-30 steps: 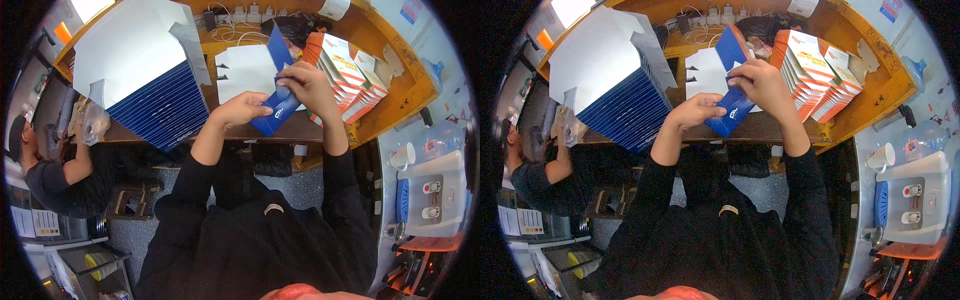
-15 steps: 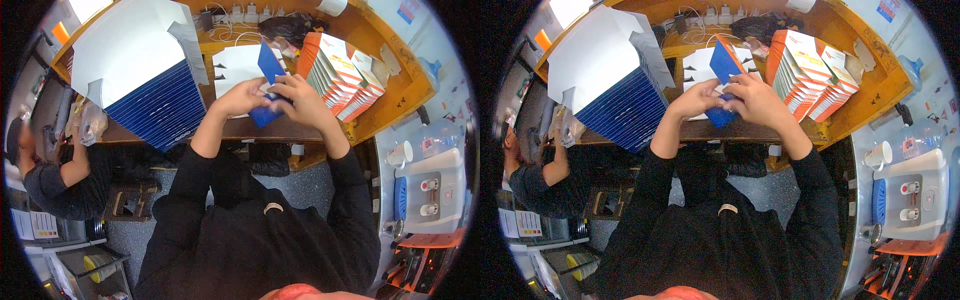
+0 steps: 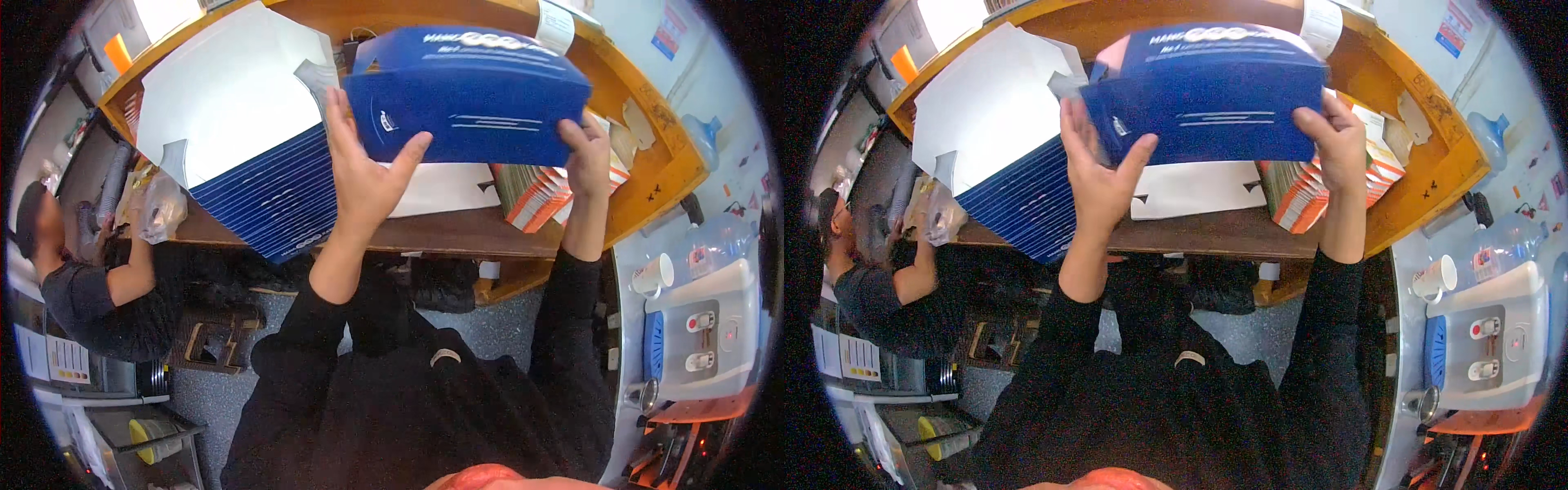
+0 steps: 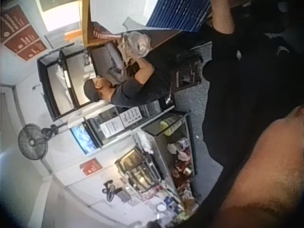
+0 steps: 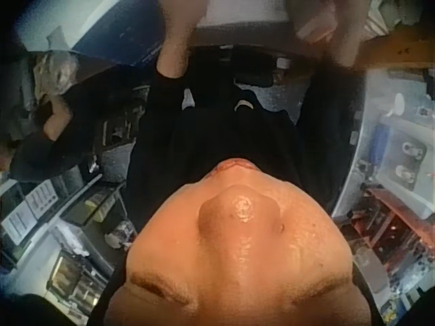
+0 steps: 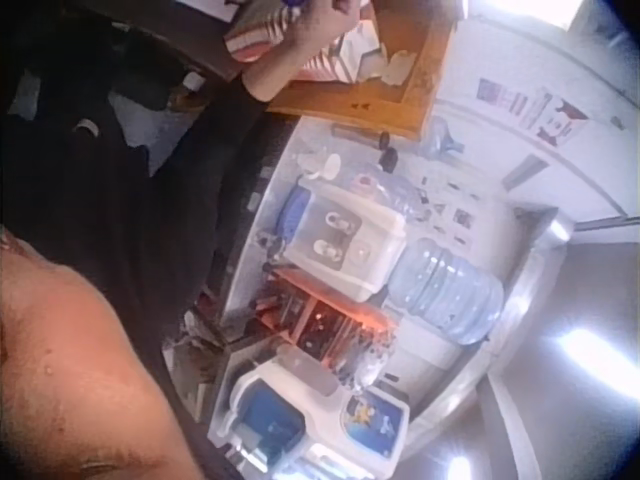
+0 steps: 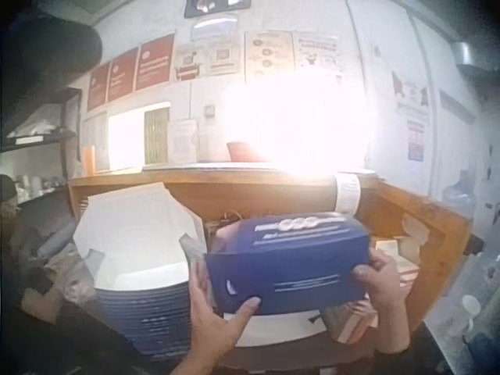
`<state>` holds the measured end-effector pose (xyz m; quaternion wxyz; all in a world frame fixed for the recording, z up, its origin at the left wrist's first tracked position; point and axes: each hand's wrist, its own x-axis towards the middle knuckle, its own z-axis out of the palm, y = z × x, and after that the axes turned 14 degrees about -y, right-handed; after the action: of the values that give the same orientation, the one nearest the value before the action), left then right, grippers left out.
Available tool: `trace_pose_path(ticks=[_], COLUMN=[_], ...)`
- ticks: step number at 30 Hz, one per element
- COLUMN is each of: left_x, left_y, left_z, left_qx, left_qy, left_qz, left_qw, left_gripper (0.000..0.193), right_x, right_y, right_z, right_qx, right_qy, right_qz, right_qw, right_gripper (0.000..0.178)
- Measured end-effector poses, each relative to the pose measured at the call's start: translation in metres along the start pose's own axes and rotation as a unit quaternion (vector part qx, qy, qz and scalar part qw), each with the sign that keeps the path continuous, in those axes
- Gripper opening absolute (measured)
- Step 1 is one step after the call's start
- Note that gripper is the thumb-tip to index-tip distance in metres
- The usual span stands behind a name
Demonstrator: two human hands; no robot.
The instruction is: The person assembles cardboard food boxes by hand and stacks them on a counter.
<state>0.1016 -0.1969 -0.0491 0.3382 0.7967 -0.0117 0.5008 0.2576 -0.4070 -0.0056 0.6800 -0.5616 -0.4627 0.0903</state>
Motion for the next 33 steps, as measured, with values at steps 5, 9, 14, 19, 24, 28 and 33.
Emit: trace_pose_path(ticks=[5, 9, 14, 19, 24, 28, 33], left_x=[0.018, 0.019, 0.027, 0.032, 0.041, 0.038, 0.036], left_y=[0.017, 0.027, 0.040, 0.045, 0.037, 0.030, 0.021], left_z=[-0.037, -0.043, -0.017, 0.006, 0.012, 0.026, 0.037], left_qx=[-0.417, -0.537, -0.571, -0.573, -0.596, -0.621, -0.643], left_qy=[-0.172, -0.170, -0.036, -0.051, -0.086, -0.091, -0.094], left_qz=[-0.214, -0.221, -0.240, -0.258, -0.245, -0.233, -0.219], left_qw=[0.866, 0.796, 0.784, 0.776, 0.760, 0.743, 0.728], left_gripper=[0.042, 0.033, 0.019, 0.020, 0.016, 0.022, 0.023], right_x=[0.008, 0.026, -0.003, -0.024, -0.026, -0.028, -0.036], right_y=[0.006, 0.019, 0.010, 0.037, 0.043, 0.050, 0.054], right_z=[-0.020, 0.003, 0.083, 0.097, 0.081, 0.075, 0.075], right_qx=[0.113, -0.066, -0.398, -0.500, -0.582, -0.499, -0.433], right_qy=[-0.056, 0.033, -0.038, -0.004, -0.019, 0.073, 0.147], right_qz=[0.044, 0.108, -0.278, -0.333, -0.374, -0.371, -0.324], right_qw=[0.991, 0.991, 0.873, 0.799, 0.722, 0.780, 0.828], right_gripper=[0.038, 0.052, 0.068, 0.066, 0.041, 0.031, 0.030])
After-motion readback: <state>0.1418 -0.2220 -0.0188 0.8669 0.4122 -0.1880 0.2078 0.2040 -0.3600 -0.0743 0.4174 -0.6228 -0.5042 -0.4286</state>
